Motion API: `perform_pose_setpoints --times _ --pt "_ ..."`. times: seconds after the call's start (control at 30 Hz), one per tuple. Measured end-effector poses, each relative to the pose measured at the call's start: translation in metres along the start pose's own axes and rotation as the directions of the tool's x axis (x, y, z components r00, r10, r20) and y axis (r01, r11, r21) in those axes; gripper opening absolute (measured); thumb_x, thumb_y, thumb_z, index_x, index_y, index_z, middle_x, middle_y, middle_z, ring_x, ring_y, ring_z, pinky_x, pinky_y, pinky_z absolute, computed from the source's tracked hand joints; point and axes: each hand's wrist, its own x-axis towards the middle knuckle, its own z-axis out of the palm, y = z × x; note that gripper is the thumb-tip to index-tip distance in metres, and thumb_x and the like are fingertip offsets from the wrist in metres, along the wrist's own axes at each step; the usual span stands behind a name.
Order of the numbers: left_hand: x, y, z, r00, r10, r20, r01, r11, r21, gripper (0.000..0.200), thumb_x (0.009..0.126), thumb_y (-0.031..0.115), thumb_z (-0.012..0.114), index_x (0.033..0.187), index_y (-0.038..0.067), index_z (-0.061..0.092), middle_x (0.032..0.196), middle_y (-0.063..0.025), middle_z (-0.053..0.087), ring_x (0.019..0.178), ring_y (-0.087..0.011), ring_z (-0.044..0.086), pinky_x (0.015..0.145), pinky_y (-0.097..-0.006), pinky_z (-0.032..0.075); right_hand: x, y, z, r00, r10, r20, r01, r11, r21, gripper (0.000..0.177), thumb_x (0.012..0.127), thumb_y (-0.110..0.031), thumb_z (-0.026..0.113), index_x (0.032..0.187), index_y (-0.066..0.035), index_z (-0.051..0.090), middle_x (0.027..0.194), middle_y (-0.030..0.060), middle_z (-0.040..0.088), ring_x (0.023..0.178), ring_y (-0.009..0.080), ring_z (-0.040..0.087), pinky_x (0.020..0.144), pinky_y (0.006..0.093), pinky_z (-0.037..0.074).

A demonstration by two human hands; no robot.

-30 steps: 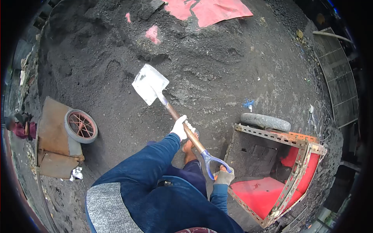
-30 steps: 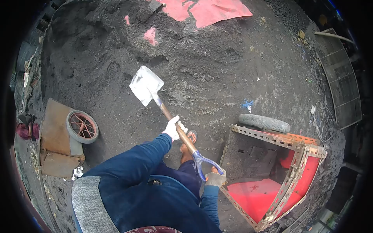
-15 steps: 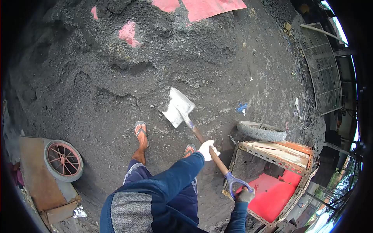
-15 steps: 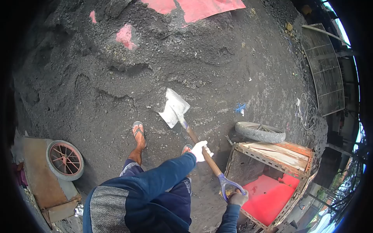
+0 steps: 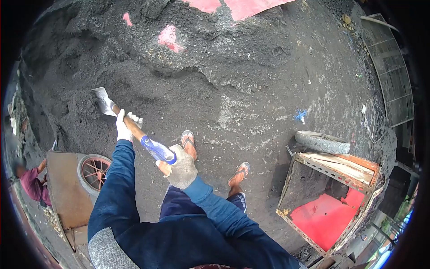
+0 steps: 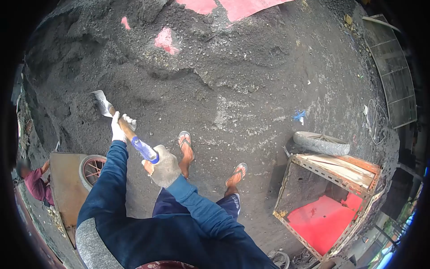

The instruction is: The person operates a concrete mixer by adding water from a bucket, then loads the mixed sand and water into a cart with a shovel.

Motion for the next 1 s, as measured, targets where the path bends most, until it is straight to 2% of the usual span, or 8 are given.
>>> perform_pose_setpoints --times 0.1,0.13,0.2,0.37,0.5,0.6,0.83,1.0 --pt "-0.026 -0.098 0.038 0.993 -0.113 -0.027 0.112 0.993 -0.034 0.038 0.083 0.041 0.073 0.094 0.011 0.052 0.084 -0.0084 0.056 0.078 -0.0284 0.059 0.079 -0.0523 0.054 -0.044 0.037 -0.076 0.945 0.207 -0.255 -0.195 0.978 0.073 0.028 0.078 -0.014 0.078 0.097 0.0 0.062 0.081 0.007 0.064 0.068 0.0174 0.063 0.066 0.03 0.052" --pt "-0.029 -0.155 0.047 0.973 -0.232 -0.011 0.228 0.965 -0.128 0.034 0.083 0.037 0.072 0.094 0.011 0.052 0.086 -0.0109 0.056 0.081 -0.0307 0.059 0.081 -0.0549 0.054 -0.076 0.076 -0.11 0.777 0.537 -0.33 -0.359 0.807 0.469 0.027 0.079 -0.012 0.078 0.098 -0.001 0.063 0.08 0.0056 0.065 0.068 0.0137 0.062 0.06 0.0287 0.051" --pt "-0.059 -0.285 0.058 0.902 -0.431 0.006 0.428 0.893 -0.138 0.026 0.084 0.03 0.072 0.088 0.013 0.053 0.08 -0.0098 0.056 0.074 -0.0298 0.059 0.082 -0.0563 0.052 -0.155 0.12 -0.183 0.535 0.497 -0.683 -0.412 0.859 0.303 0.021 0.08 -0.01 0.075 0.096 -0.002 0.063 0.08 0.0032 0.063 0.066 0.0106 0.058 0.054 0.0268 0.046" --pt "-0.23 -0.532 0.115 0.281 -0.957 0.071 0.96 0.28 -0.016 0.024 0.086 0.029 0.072 0.082 0.015 0.053 0.066 -0.0035 0.05 0.058 -0.0246 0.054 0.076 -0.0561 0.053 -0.363 0.073 -0.301 -0.184 0.376 -0.908 -0.675 0.623 0.395 0.004 0.086 -0.001 0.058 0.086 -0.005 0.061 0.053 0.0036 0.052 0.036 0.0164 0.049 0.03 0.031 0.036" --pt "-0.271 -0.594 0.148 0.074 -0.99 0.123 0.997 0.074 -0.009 0.028 0.086 0.03 0.072 0.086 0.013 0.05 0.065 -0.0049 0.048 0.058 -0.026 0.054 0.076 -0.0558 0.053 -0.485 0.097 -0.403 0.086 0.739 -0.668 -0.252 0.665 0.703 0.039 0.096 -0.025 0.044 0.119 0.0 0.064 0.117 0.0169 0.068 0.104 0.0329 0.067 0.094 0.0424 0.056" --pt "-0.145 -0.56 0.146 0.223 -0.974 0.05 0.973 0.219 -0.068 0.026 0.085 0.027 0.072 0.08 0.013 0.051 0.068 -0.0034 0.048 0.064 -0.0243 0.053 0.084 -0.0529 0.053 -0.301 0.124 -0.341 0.012 0.206 -0.978 -0.853 0.512 0.098 0.011 0.075 0.008 0.062 0.085 0.002 0.063 0.076 0.0103 0.067 0.067 0.0197 0.061 0.068 0.0358 0.051" --pt "-0.008 -0.422 0.072 0.629 -0.777 0.022 0.776 0.627 -0.06 0.023 0.085 0.025 0.072 0.081 0.015 0.051 0.071 -0.0038 0.051 0.063 -0.0246 0.053 0.079 -0.0556 0.051 -0.187 0.231 -0.248 0.241 0.402 -0.883 -0.727 0.678 0.11 0.014 0.074 0.004 0.066 0.088 0.003 0.066 0.079 0.0096 0.069 0.071 0.0184 0.065 0.068 0.0329 0.052" --pt "0.06 -0.199 -0.015 0.957 -0.291 -0.02 0.291 0.957 0.003 0.032 0.085 0.038 0.07 0.076 0.016 0.048 0.061 0.0003 0.046 0.054 -0.021 0.05 0.054 -0.0404 0.047 -0.072 0.185 -0.062 0.755 0.464 -0.464 -0.418 0.885 0.205 0.021 0.08 -0.012 0.076 0.094 -0.001 0.064 0.082 0.0064 0.069 0.074 0.0151 0.065 0.068 0.0323 0.052"
